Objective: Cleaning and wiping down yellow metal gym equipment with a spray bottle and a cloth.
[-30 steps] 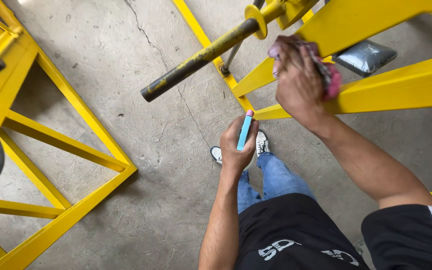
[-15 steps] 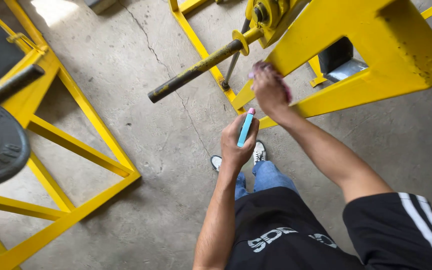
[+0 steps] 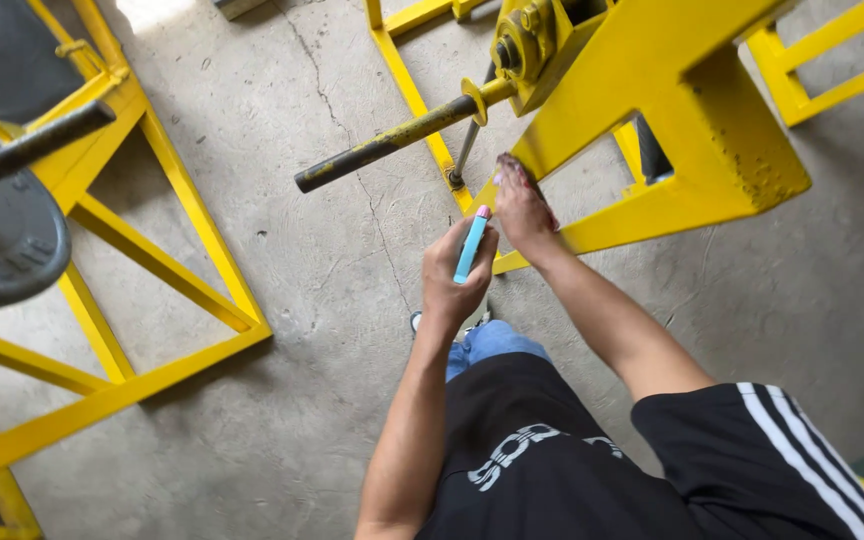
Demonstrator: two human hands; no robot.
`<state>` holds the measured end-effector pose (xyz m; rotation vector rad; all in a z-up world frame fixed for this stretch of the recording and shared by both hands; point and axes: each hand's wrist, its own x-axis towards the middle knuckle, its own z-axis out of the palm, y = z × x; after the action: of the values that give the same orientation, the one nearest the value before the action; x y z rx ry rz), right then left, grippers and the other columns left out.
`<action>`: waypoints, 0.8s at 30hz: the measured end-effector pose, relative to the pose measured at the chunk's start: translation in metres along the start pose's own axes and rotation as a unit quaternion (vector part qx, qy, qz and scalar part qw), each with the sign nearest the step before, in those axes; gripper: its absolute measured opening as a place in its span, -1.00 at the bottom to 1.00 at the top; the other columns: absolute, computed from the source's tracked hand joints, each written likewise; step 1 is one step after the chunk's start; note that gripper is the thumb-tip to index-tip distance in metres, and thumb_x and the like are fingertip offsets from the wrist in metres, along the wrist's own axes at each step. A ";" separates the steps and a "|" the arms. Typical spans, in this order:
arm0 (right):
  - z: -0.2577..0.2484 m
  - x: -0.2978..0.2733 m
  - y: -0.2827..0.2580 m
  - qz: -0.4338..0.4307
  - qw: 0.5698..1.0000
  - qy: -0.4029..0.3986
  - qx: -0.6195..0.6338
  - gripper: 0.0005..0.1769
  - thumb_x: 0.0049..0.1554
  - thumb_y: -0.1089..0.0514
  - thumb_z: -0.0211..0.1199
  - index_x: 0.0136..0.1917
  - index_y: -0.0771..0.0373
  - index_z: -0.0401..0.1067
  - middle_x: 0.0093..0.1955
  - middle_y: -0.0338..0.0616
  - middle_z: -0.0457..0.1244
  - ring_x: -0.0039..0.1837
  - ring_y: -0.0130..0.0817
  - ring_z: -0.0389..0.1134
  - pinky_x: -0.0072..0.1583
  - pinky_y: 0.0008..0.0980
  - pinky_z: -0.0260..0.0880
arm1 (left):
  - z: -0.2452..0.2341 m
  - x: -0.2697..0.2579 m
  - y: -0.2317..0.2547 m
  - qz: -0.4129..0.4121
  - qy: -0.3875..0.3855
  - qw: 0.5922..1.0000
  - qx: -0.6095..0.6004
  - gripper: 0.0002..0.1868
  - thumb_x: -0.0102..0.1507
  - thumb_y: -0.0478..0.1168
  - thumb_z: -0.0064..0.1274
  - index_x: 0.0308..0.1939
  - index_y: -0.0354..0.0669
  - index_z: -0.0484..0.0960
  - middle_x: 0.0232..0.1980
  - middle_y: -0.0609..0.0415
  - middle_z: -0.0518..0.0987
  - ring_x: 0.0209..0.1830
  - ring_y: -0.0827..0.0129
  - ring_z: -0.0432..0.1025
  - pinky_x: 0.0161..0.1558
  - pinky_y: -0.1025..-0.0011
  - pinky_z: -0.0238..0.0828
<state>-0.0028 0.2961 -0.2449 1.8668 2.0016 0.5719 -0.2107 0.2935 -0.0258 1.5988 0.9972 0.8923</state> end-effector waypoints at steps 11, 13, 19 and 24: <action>-0.135 0.038 0.027 0.058 0.776 0.060 0.625 -0.57 0.26 0.22 0.07 0.39 0.13 0.44 0.24 -0.05 0.38 0.25 -0.18 0.42 0.36 -0.12 0.40 | -0.032 -0.004 -0.003 -0.031 0.105 0.992 0.063 -0.75 0.33 -0.19 0.11 0.03 -0.25 0.66 -0.30 -0.06 0.69 -0.40 0.27 0.61 -0.32 0.35 0.51; -0.147 0.043 0.034 0.069 0.762 0.083 0.638 -0.60 0.22 0.21 0.11 0.33 0.12 0.46 0.26 -0.09 0.39 0.30 -0.24 0.44 0.40 -0.16 0.45 | -0.036 -0.010 -0.012 -0.041 0.121 0.989 0.070 -0.76 0.35 -0.19 0.10 0.03 -0.25 0.65 -0.30 -0.03 0.69 -0.39 0.29 0.62 -0.33 0.38 0.52; -0.173 0.107 0.045 0.005 0.906 0.346 0.246 -0.33 0.27 -0.40 -0.02 0.34 0.13 0.42 0.29 0.12 0.33 0.33 0.00 0.32 0.35 0.01 0.15 | -0.050 -0.021 -0.007 -0.049 0.174 0.981 0.066 -0.78 0.35 -0.22 0.09 0.01 -0.27 0.64 -0.28 -0.03 0.70 -0.34 0.36 0.64 -0.29 0.41 0.53; -0.137 0.143 0.033 -0.002 0.923 0.083 0.376 -0.26 0.43 -0.39 -0.19 -0.18 0.17 0.50 -0.23 -0.13 0.26 -0.16 -0.15 0.28 -0.02 -0.07 0.29 | -0.064 -0.031 -0.015 -0.073 0.194 0.977 0.055 -0.75 0.35 -0.23 0.11 0.06 -0.27 0.65 -0.31 -0.01 0.69 -0.38 0.42 0.60 -0.31 0.41 0.52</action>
<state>-0.0550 0.4328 -0.1075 2.2703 2.5789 -0.0876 -0.2833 0.2902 -0.0291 1.4474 1.4396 1.0869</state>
